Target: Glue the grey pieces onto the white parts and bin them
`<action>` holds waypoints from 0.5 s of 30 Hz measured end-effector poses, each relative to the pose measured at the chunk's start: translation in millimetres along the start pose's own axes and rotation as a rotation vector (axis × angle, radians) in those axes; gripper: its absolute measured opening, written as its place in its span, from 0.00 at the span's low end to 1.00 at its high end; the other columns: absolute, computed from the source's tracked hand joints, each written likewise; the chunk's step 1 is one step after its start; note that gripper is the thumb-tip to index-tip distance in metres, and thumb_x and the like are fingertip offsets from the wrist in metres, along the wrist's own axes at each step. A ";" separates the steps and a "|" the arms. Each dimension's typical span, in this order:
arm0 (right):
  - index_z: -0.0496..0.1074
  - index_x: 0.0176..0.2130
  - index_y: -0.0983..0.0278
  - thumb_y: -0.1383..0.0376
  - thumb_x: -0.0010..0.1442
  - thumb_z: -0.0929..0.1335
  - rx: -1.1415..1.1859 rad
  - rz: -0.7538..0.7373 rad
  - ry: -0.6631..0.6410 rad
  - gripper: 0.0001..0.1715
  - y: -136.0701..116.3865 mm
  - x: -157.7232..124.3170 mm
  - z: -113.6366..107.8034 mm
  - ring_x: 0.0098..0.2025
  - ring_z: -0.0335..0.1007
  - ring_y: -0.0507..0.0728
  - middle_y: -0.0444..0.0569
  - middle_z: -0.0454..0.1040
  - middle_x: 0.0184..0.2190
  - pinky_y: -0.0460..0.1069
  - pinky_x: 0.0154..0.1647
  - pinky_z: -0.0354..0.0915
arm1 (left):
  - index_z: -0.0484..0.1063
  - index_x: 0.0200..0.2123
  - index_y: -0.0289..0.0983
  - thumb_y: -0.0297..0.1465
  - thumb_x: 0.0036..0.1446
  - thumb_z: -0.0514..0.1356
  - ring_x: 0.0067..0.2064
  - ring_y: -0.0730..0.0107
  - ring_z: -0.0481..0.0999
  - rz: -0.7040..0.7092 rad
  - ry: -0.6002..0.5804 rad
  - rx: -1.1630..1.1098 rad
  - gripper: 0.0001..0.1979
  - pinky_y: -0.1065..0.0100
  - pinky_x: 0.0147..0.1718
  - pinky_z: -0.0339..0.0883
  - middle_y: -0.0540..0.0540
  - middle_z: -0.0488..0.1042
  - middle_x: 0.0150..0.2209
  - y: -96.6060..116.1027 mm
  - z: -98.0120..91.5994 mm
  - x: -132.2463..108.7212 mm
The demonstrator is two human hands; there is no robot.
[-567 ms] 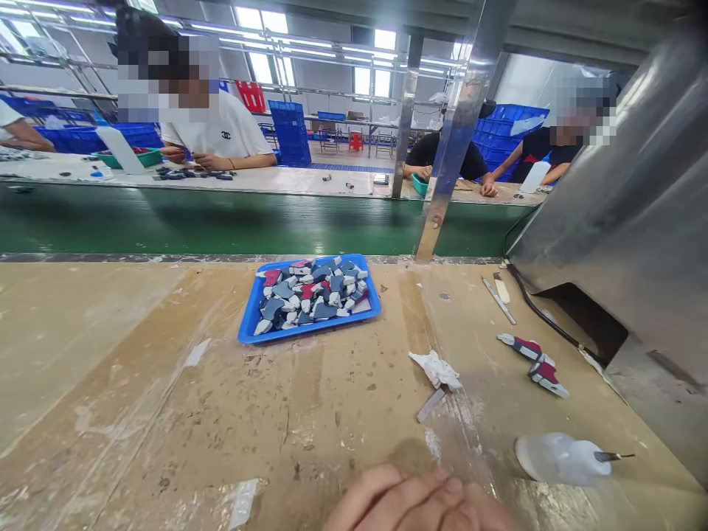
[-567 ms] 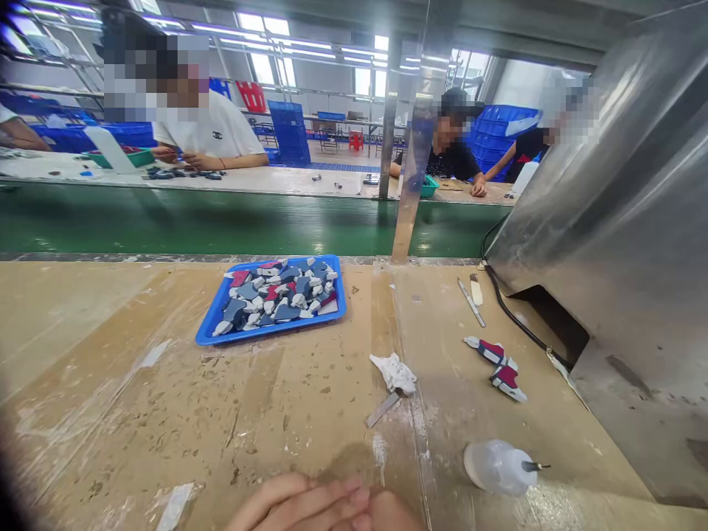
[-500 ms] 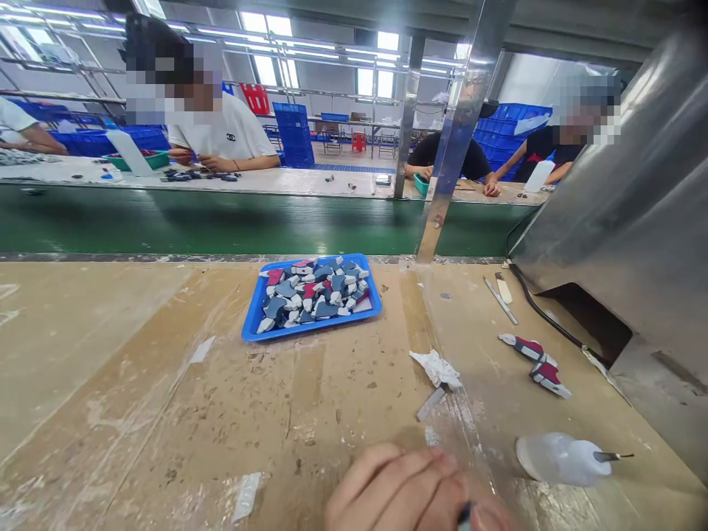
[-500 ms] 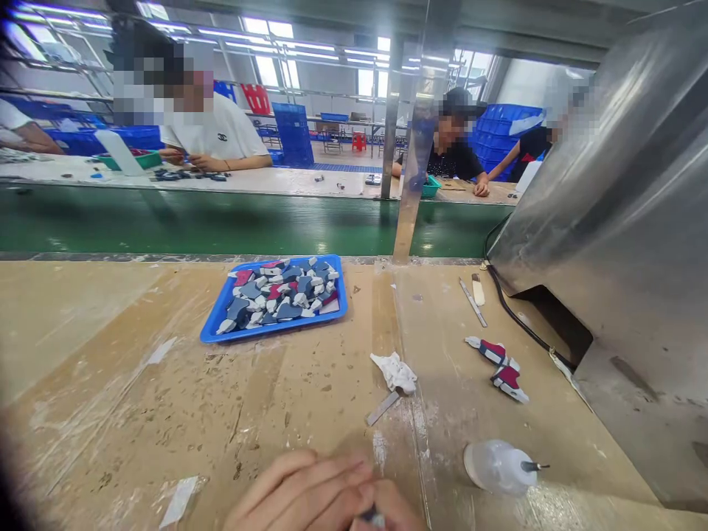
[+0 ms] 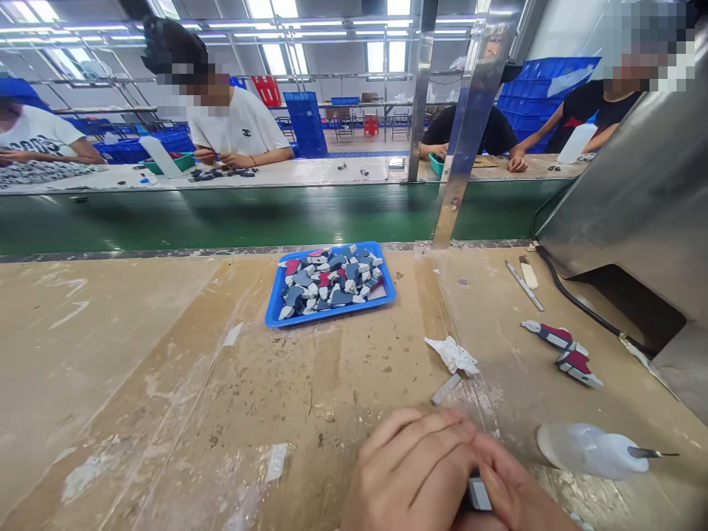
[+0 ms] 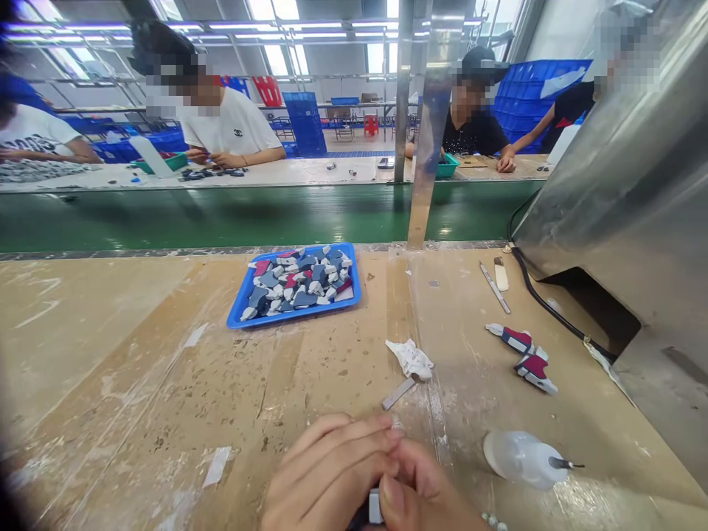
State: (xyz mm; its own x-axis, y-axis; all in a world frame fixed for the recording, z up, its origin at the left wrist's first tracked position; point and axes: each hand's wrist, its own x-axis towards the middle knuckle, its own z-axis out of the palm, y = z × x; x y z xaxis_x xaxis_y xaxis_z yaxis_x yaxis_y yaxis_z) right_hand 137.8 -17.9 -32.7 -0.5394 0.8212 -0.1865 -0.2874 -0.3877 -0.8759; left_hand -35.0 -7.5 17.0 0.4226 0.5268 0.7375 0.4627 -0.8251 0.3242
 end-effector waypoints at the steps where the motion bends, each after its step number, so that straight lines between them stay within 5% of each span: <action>1: 0.76 0.51 0.62 0.44 0.62 0.71 0.026 0.008 0.023 0.29 -0.8 -2.8 6.1 0.46 0.74 0.56 0.54 0.75 0.44 0.52 0.56 0.69 | 0.74 0.40 0.33 0.38 0.73 0.51 0.50 0.67 0.82 -0.010 0.005 0.012 0.17 0.70 0.51 0.74 0.42 0.83 0.43 -1.1 -1.9 -2.1; 5: 0.73 0.55 0.59 0.41 0.56 0.73 0.162 0.032 -0.026 0.36 -12.9 -5.3 25.5 0.41 0.74 0.52 0.49 0.74 0.40 0.44 0.44 0.70 | 0.75 0.42 0.34 0.38 0.71 0.53 0.60 0.60 0.74 -0.025 0.057 0.016 0.16 0.63 0.57 0.70 0.36 0.76 0.56 -4.8 -1.2 -8.1; 10: 0.70 0.57 0.62 0.33 0.53 0.70 0.011 0.041 -0.062 0.47 -22.4 -3.4 28.6 0.32 0.73 0.52 0.47 0.72 0.34 0.47 0.37 0.70 | 0.76 0.45 0.33 0.37 0.71 0.56 0.56 0.58 0.77 -0.047 -0.089 -0.131 0.13 0.58 0.56 0.71 0.41 0.82 0.41 -0.7 -12.7 -3.8; 15: 0.67 0.61 0.62 0.39 0.51 0.75 0.086 0.023 -0.105 0.48 -18.1 -4.7 24.4 0.27 0.68 0.51 0.49 0.72 0.36 0.44 0.30 0.69 | 0.77 0.43 0.34 0.37 0.69 0.59 0.54 0.61 0.77 -0.107 -0.100 -0.261 0.12 0.59 0.61 0.63 0.44 0.83 0.42 7.3 -20.0 1.2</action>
State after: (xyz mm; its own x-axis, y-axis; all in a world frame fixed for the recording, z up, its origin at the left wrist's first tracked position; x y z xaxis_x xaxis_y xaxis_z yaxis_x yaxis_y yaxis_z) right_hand 126.2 -25.0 -5.1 -0.6253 0.7650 -0.1542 -0.3388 -0.4441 -0.8294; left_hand -46.7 -17.0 32.1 0.4628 0.6205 0.6331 0.2979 -0.7815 0.5482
